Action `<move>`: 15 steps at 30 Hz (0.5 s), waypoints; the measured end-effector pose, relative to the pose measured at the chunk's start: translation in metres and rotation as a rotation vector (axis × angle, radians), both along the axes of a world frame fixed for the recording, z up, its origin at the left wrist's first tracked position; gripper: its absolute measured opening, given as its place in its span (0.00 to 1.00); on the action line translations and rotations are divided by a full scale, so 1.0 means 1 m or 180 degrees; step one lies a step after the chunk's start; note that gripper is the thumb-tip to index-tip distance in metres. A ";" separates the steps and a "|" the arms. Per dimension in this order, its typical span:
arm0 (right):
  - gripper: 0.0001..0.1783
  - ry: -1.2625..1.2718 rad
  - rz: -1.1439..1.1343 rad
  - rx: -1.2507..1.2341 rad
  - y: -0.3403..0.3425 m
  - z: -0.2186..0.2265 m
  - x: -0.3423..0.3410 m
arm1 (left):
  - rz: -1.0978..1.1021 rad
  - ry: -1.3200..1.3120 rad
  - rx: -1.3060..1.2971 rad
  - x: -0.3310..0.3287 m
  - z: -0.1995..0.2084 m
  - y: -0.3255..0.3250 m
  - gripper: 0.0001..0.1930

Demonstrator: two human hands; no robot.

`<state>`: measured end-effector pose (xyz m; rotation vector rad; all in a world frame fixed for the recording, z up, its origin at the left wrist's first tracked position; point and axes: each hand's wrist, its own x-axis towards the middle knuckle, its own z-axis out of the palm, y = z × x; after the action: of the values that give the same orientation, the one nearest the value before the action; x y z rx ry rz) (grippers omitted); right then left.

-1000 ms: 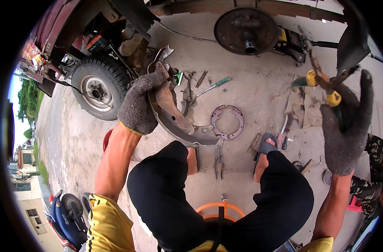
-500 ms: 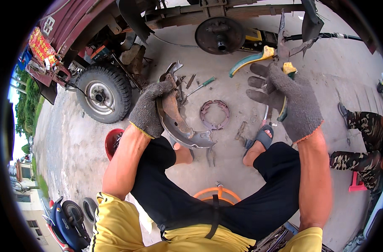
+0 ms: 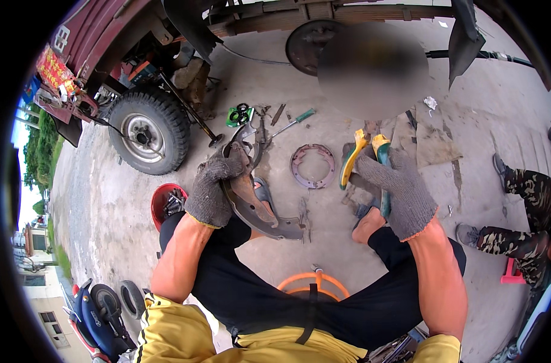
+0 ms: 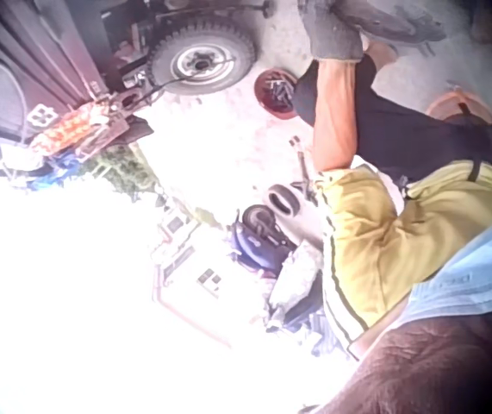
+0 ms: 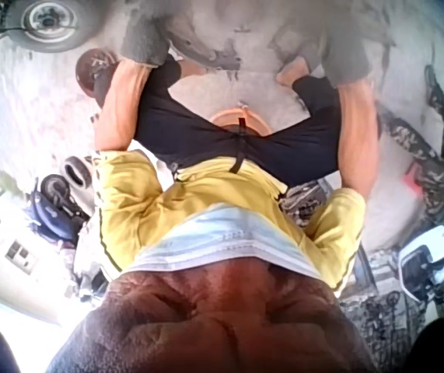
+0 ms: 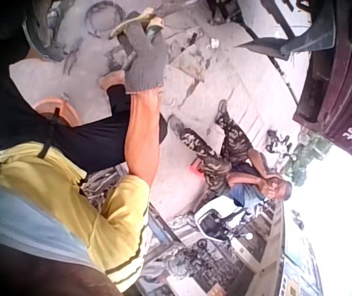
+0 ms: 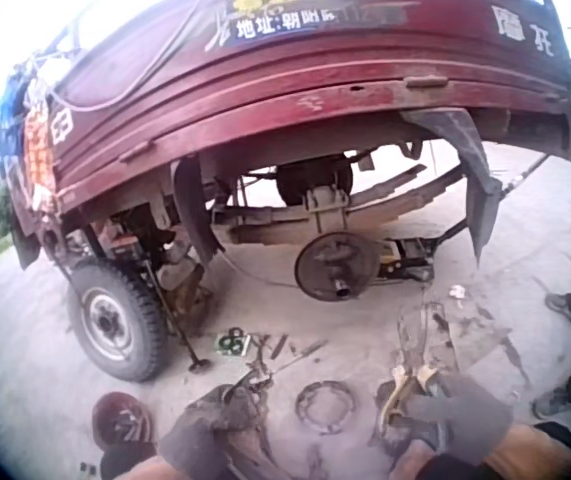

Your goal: The person picks up and handles brake shoe components, using pliers to pull on a spring attached to one of the shoes.

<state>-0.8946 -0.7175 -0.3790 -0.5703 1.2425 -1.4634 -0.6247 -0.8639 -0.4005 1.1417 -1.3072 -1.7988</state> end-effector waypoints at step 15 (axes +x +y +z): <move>0.19 0.0330 0.0678 0.0615 0.004 0.013 0.033 | 0.0011 0.1079 0.0528 0.016 -0.028 0.002 0.19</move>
<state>-0.8612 -0.7133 -0.3661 -0.6328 1.3433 -1.1348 -0.6084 -0.8617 -0.4284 0.8705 -0.9728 -2.0225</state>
